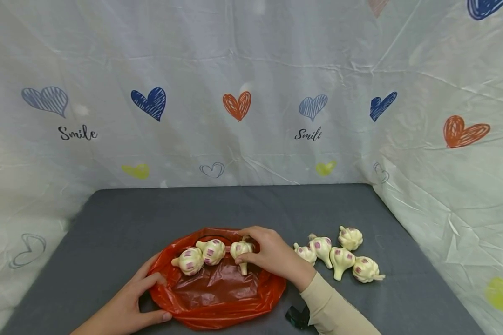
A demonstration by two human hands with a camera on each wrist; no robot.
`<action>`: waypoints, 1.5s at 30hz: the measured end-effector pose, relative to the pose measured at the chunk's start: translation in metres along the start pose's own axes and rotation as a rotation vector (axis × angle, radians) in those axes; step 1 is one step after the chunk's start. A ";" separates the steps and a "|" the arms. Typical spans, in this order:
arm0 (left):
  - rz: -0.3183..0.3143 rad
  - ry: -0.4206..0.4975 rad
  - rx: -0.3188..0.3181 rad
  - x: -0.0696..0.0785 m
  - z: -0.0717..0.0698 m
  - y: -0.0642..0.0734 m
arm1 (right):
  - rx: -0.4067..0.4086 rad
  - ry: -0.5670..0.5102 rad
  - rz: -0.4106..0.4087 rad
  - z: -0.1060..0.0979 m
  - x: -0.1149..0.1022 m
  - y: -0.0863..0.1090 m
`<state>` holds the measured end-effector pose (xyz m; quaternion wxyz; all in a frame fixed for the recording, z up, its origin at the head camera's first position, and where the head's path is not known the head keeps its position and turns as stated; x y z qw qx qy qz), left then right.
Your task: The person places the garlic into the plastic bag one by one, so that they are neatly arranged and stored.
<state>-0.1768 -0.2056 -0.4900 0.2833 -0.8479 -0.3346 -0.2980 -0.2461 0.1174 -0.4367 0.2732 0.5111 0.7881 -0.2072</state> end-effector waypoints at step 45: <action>0.027 0.011 -0.005 -0.001 0.001 0.000 | 0.059 -0.033 0.014 -0.026 -0.004 0.008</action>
Point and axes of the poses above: each hand's wrist, its own y-axis away from the middle knuckle, its own z-axis out of the palm, x = y × z, the point moved 7 cm from there along -y, towards the middle knuckle, and after that the axes turned 13 degrees about z, right-handed, at the moved point
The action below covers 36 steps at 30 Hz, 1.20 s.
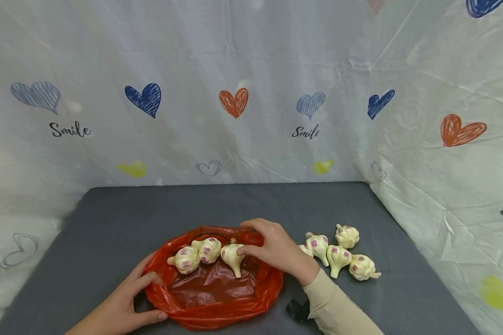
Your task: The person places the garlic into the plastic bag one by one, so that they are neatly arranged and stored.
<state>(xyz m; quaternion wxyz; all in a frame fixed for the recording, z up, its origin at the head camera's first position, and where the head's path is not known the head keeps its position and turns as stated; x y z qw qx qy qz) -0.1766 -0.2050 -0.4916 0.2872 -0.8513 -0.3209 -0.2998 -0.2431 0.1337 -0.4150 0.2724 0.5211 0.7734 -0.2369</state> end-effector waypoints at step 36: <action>-0.081 0.000 -0.006 0.002 -0.002 -0.001 | 0.281 0.042 0.163 -0.082 0.061 0.028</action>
Point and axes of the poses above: each hand's wrist, its own y-axis away from the middle knuckle, its own z-axis out of the palm, x = y × z, the point moved 7 cm from there along -y, towards the middle knuckle, and after that the axes turned 13 degrees about z, right-handed, at the moved point
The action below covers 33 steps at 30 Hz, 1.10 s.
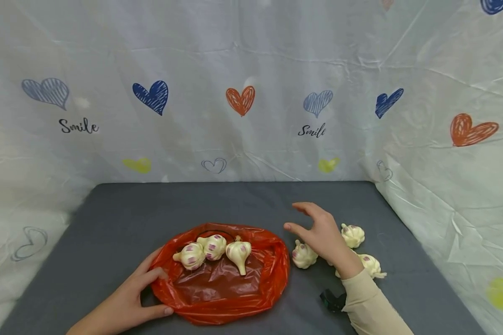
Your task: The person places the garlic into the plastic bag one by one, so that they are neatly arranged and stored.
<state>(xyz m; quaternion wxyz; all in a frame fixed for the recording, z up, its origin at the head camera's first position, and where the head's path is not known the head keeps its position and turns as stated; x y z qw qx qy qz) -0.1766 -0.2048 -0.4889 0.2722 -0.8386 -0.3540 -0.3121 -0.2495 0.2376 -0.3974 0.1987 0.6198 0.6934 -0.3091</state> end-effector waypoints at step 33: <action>-0.037 0.026 -0.012 0.001 0.001 0.002 | 0.069 0.113 0.134 -0.055 0.073 0.030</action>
Point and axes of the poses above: each hand's wrist, its own y-axis away from the middle knuckle, its own z-axis out of the palm, x = y × z, the point moved 7 cm from there along -y, towards the middle knuckle, and after that the axes turned 13 degrees about z, right-handed, at the moved point
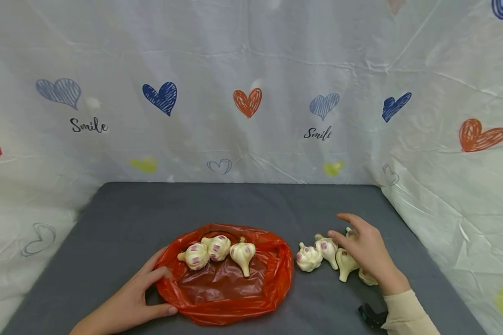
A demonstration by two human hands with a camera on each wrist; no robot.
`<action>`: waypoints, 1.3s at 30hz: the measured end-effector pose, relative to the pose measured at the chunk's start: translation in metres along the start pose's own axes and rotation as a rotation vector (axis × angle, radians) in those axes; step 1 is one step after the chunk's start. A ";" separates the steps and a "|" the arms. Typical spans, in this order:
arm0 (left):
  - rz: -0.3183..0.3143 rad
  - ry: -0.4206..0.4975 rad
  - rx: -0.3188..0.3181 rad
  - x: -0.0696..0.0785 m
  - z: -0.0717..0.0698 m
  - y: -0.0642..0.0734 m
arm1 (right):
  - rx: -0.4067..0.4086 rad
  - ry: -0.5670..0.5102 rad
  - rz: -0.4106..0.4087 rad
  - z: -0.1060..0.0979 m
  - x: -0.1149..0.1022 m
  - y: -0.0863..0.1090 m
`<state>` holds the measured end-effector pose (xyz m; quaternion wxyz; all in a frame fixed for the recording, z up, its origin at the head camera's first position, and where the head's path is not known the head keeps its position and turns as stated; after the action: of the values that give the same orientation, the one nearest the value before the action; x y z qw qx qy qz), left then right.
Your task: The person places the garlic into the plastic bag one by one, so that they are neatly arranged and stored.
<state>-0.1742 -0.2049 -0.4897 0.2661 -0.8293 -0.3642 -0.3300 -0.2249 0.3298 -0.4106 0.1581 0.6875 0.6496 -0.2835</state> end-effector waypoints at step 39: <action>-0.022 0.052 -0.019 -0.003 0.001 0.001 | -0.077 0.071 0.222 -0.015 0.070 -0.003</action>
<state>-0.1746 -0.2059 -0.4925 0.2640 -0.8188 -0.3634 -0.3577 -0.2255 0.3956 -0.4401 0.1920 0.7583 0.5849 -0.2145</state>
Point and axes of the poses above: each hand's wrist, its own y-axis away from the middle knuckle, its own z-axis out of the palm, x = y × z, the point moved 7 cm from there along -y, towards the middle knuckle, and after that the axes turned 13 degrees about z, right-handed, at the moved point
